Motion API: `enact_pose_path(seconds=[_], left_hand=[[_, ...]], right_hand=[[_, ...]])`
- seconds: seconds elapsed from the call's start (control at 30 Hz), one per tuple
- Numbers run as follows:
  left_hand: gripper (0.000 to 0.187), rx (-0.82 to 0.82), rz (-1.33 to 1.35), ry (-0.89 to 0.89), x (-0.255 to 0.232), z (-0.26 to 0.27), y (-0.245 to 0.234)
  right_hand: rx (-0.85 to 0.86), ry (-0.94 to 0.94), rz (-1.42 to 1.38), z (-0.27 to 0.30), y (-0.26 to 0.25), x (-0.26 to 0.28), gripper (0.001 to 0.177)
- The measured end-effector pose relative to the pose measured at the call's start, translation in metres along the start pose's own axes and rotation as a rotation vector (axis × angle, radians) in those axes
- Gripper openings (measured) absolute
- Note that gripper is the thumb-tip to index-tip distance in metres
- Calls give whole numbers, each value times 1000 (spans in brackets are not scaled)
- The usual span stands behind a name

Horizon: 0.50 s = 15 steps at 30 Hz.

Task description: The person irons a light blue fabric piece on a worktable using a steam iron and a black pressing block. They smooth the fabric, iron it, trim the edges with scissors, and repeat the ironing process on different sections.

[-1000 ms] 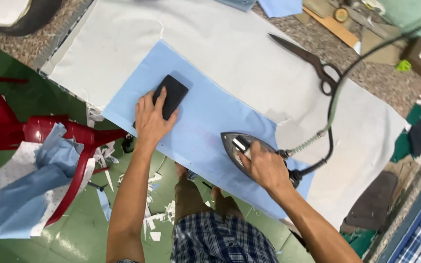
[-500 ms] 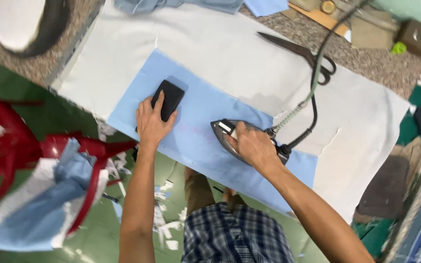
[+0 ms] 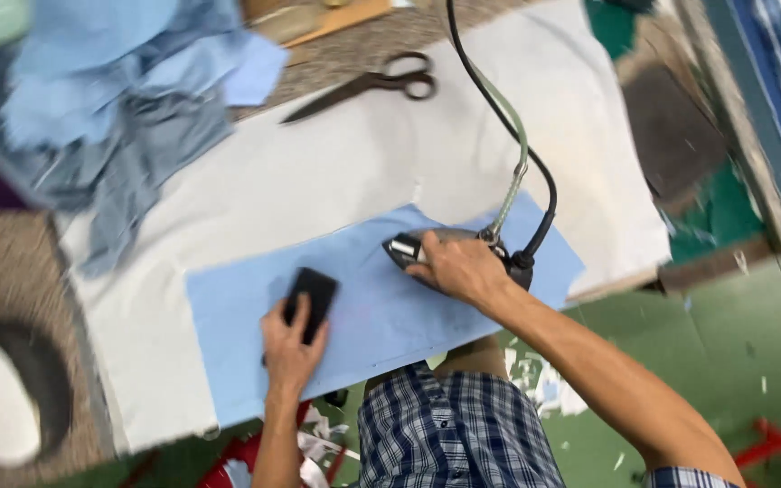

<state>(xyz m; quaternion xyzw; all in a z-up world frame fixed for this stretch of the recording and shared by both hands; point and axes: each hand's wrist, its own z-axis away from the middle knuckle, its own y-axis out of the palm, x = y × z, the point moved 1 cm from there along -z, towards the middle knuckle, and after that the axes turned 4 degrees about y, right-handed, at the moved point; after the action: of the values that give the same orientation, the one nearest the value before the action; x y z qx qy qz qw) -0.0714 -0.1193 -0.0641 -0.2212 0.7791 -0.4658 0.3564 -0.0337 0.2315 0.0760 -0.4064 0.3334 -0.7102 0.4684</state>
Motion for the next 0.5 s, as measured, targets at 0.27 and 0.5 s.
enact_pose_path(seconds=[0.27,0.5], left_hand=[[63,379,179,624,-90,-92,73],[63,377,167,704,-106,-116,79]], right_hand=[[-141,280,-117,-9,21,-62,51],[-288,268,-32,-21,25,-83,44]])
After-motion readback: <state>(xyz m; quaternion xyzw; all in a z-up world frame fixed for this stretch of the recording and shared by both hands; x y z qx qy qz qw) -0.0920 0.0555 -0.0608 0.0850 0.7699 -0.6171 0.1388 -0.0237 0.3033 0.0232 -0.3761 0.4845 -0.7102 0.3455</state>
